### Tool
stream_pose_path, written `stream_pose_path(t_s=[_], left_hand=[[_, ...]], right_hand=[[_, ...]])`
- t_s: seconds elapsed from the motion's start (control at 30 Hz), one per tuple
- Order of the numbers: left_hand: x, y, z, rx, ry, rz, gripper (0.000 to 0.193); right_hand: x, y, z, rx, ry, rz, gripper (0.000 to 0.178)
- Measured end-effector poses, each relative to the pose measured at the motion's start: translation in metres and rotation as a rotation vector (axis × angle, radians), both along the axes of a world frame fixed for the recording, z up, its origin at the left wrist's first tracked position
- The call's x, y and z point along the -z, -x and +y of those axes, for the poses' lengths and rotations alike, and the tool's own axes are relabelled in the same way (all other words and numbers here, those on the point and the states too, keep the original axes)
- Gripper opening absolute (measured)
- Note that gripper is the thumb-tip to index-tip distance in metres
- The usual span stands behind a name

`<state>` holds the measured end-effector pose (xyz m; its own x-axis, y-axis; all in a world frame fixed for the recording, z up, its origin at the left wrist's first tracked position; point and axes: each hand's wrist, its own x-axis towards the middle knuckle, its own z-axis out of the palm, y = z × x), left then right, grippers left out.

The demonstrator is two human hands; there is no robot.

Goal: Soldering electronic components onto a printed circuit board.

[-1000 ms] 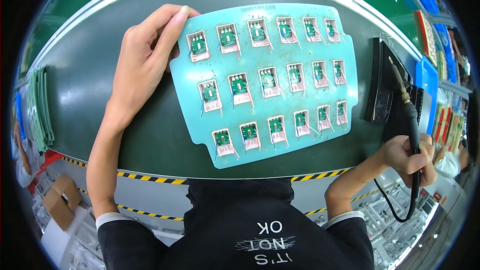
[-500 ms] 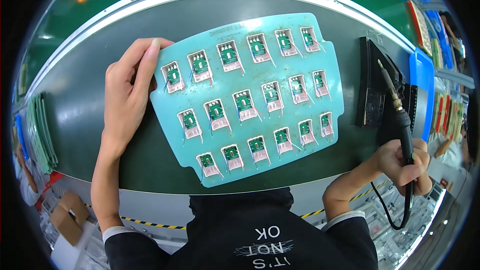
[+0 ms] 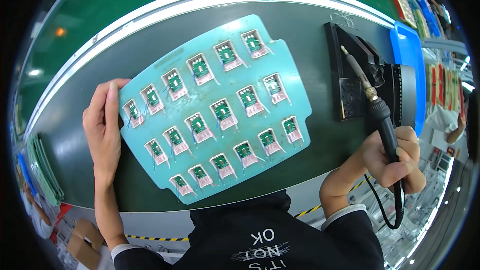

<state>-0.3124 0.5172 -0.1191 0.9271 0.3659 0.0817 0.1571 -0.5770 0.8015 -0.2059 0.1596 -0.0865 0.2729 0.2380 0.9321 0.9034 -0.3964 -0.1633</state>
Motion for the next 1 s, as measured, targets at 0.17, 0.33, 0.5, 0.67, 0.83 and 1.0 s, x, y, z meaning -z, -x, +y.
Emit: stream_pose_path(t_s=[0.17,0.33,0.5,0.67,0.83,1.0], left_hand=[[0.004,-0.006,-0.002,-0.004,0.001,0.006,0.024],[0.004,-0.001,0.002,-0.021,-0.033,-0.006,0.024],[0.004,0.002,0.006,-0.017,0.01,0.055,0.024],[0.005,0.0,0.004,-0.011,0.011,0.038,0.024],[0.004,0.0,0.003,-0.021,-0.023,0.01,0.024],[0.0,0.001,0.004,-0.014,-0.063,0.039,0.023]], right_hand=[[0.0,0.005,-0.007,0.095,0.07,0.057,0.027],[-0.006,0.01,0.006,0.138,0.088,0.131,0.029],[-0.003,-0.002,0.003,-0.012,0.078,0.052,0.025],[-0.001,-0.005,-0.001,-0.048,0.07,0.02,0.026],[-0.004,0.002,0.003,0.007,0.079,0.077,0.027],[-0.013,0.011,0.004,0.159,0.157,0.186,0.024]])
